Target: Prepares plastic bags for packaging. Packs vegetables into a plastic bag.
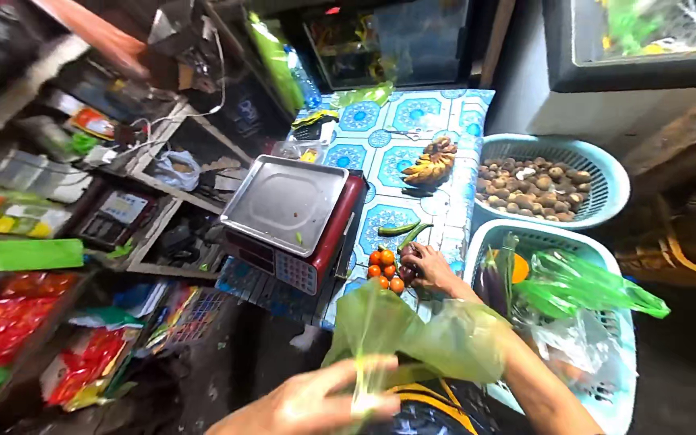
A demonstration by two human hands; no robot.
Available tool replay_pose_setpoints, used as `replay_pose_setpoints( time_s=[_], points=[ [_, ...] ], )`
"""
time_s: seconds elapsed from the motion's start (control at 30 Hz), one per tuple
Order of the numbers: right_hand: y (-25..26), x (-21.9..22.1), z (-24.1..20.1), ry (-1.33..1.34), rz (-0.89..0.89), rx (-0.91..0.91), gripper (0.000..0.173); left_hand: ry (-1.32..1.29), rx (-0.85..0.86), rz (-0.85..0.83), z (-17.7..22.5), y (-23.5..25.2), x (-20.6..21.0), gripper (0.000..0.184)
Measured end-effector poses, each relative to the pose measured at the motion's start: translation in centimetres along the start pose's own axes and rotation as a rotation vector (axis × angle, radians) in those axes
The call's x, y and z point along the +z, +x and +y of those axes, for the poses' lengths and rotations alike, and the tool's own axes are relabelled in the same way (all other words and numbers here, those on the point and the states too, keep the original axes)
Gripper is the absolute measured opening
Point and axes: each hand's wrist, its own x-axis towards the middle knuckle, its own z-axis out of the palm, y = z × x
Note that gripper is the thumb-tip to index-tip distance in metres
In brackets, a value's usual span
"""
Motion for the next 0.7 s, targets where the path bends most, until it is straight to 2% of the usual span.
replay_pose_setpoints(
  time_s=[0.13,0.2,0.23,0.3,0.37,0.4,0.47,0.53,0.63,0.7],
  points=[
    [1.0,-0.7,0.1,-0.016,-0.121,-0.01,0.057,-0.304,-0.023,0.08,-2.9,0.9,-0.5,0.081],
    [0.9,-0.8,0.8,0.055,-0.098,-0.044,0.055,-0.376,-0.013,0.112,-3.9,1.0,-0.3,0.086],
    [0.6,-0.7,1.1,0.121,-0.036,-0.082,0.053,-0.416,-0.013,0.123,-4.3,0.8,-0.4,0.087],
    [0.2,-1.0,1.2,0.244,0.204,-0.152,0.043,-0.499,-0.022,0.138,-4.8,0.3,-0.7,0.09],
    [1.2,-2.7,1.4,0.195,0.382,-0.168,0.031,-0.546,-0.028,0.129,-5.2,0.1,-0.8,0.089],
    [2.2,-3.6,1.7,0.121,0.388,-0.163,0.035,-0.543,-0.032,0.124,-5.2,0.0,-0.7,0.087],
    [4.7,-4.6,2.9,-0.03,0.224,-0.157,0.051,-0.51,-0.027,0.125,-5.0,-0.2,-0.1,0.08],
    [7.3,-4.4,3.9,-0.154,0.032,-0.158,0.058,-0.451,-0.026,0.114,-4.5,-0.6,0.4,0.075],
    [9.2,-5.3,2.6,-0.221,-0.109,-0.069,0.045,-0.454,-0.037,0.171,-4.5,-2.2,1.0,0.081],
    [9.8,-6.1,1.1,-0.156,-0.084,0.072,0.045,-0.525,-0.045,0.213,-5.1,-3.5,1.3,0.084]
  ],
)
